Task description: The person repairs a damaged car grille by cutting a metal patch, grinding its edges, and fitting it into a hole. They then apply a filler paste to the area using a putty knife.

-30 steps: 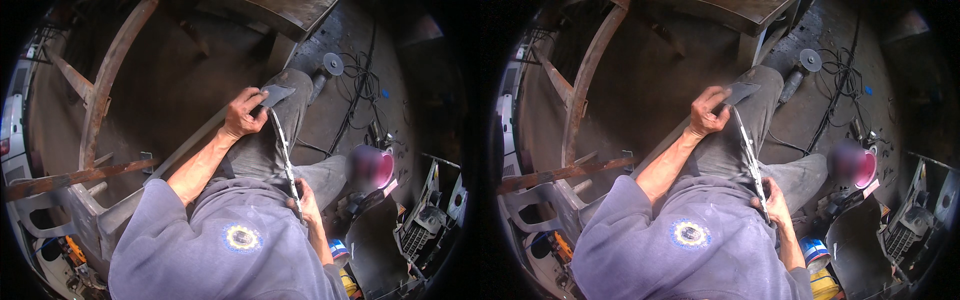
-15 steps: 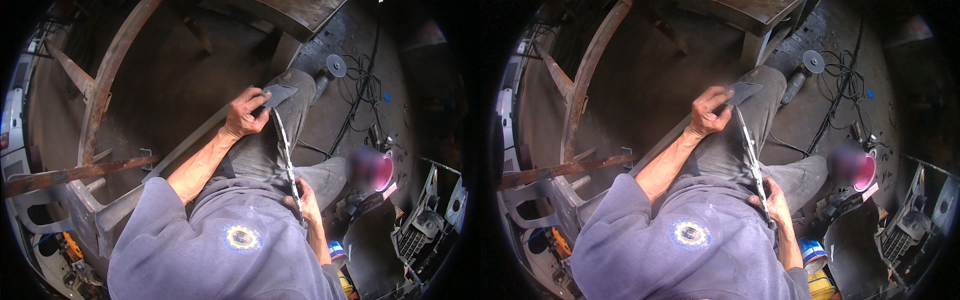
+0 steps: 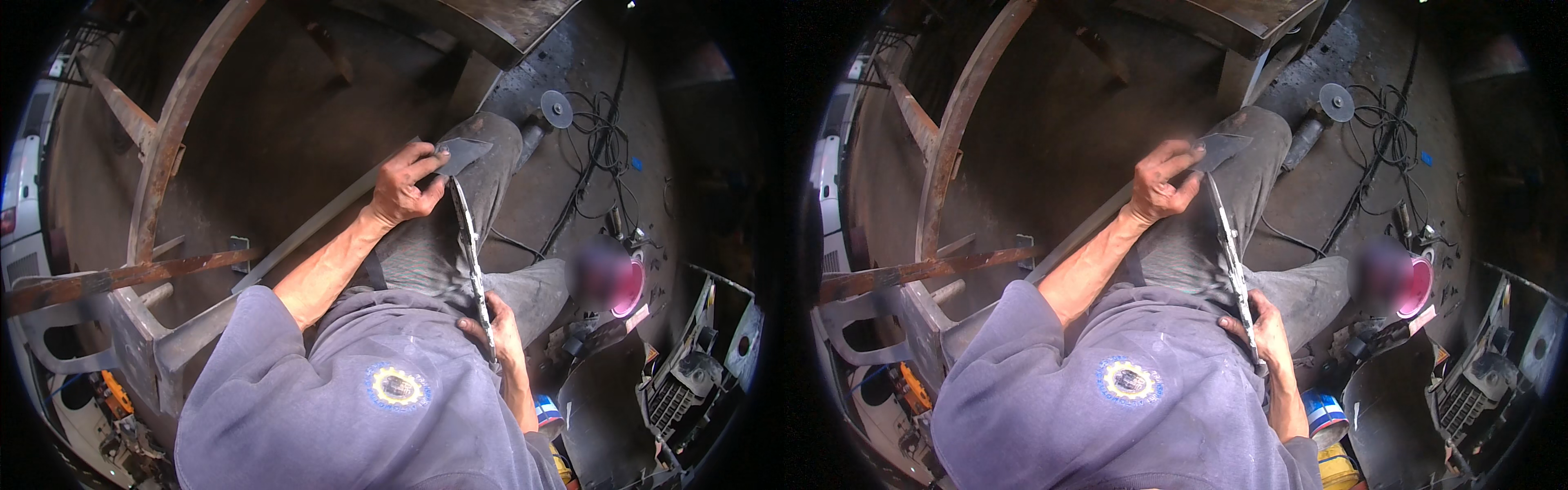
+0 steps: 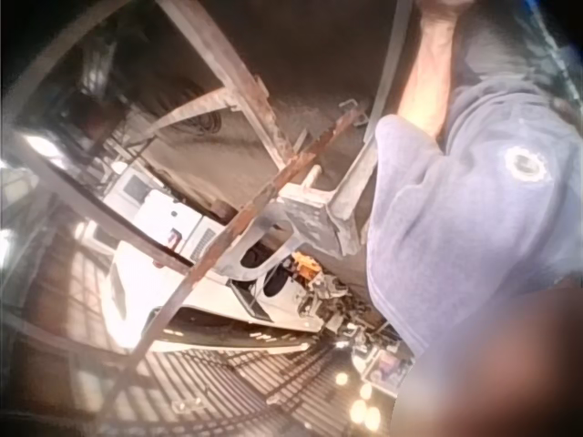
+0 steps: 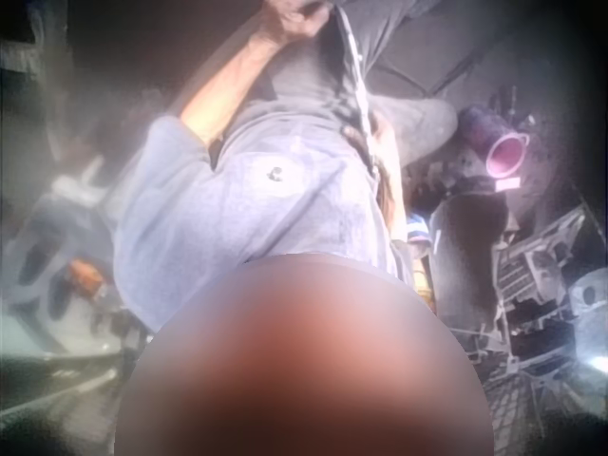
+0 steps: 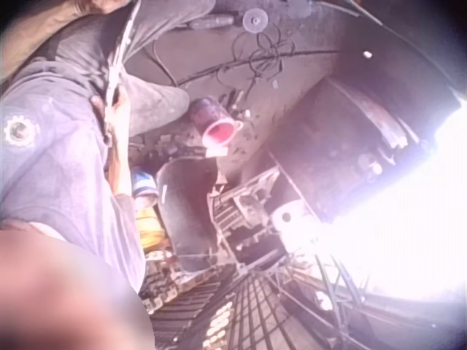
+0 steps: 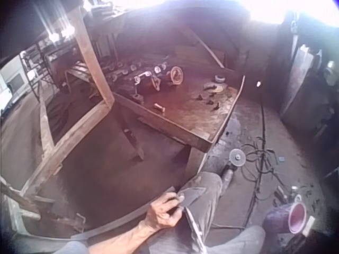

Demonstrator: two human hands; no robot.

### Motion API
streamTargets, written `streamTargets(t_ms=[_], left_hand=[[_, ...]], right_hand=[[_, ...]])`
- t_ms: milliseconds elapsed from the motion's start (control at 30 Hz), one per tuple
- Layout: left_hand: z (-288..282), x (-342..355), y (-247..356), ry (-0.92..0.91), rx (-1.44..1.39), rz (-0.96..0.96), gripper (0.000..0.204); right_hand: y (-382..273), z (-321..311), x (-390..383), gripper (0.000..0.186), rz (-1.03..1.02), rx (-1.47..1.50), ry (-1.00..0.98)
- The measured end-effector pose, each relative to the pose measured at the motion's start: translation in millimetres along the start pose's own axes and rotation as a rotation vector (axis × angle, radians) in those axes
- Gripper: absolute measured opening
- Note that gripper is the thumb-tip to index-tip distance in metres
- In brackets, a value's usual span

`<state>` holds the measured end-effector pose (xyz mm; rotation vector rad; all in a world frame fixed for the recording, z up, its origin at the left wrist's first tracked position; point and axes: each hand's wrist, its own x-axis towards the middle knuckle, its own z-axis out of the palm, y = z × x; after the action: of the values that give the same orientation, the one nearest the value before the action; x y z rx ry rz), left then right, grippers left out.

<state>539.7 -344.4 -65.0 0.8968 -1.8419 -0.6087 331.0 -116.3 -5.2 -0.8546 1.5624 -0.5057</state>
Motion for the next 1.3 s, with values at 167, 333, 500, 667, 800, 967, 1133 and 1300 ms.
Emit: streamTargets(t_ms=[167, 333, 500, 667, 800, 967, 1133, 1300], left_hand=[[3, 8, 5, 0.039, -0.176, -0.159, 0.022], [15, 11, 22, 0.117, -0.326, -0.593, 0.023], [11, 16, 35, 0.047, -0.438, -0.882, 0.025], [11, 14, 34, 0.009, -0.339, -0.823, 0.026], [10, 14, 35, -0.004, -0.323, -0.819, 0.025], [7, 16, 39, -0.022, -0.319, -0.851, 0.026], [9, 9, 34, -0.034, -0.265, -0.797, 0.028], [10, 14, 39, 0.037, -0.402, -0.89, 0.021]], right_hand=[[2, -1, 4, 0.056, 0.004, -0.05, -0.013], [0, 1, 3, 0.054, 0.026, -0.009, -0.003], [10, 3, 4, 0.055, 0.039, 0.011, 0.0], [6, 3, 7, 0.055, 0.037, -0.023, -0.005], [7, 3, 7, 0.053, 0.048, -0.049, 0.001], [7, 4, 9, 0.053, 0.041, -0.106, 0.01], [4, 6, 9, 0.05, 0.045, -0.101, 0.017], [9, 10, 10, 0.048, 0.064, -0.059, 0.026]])
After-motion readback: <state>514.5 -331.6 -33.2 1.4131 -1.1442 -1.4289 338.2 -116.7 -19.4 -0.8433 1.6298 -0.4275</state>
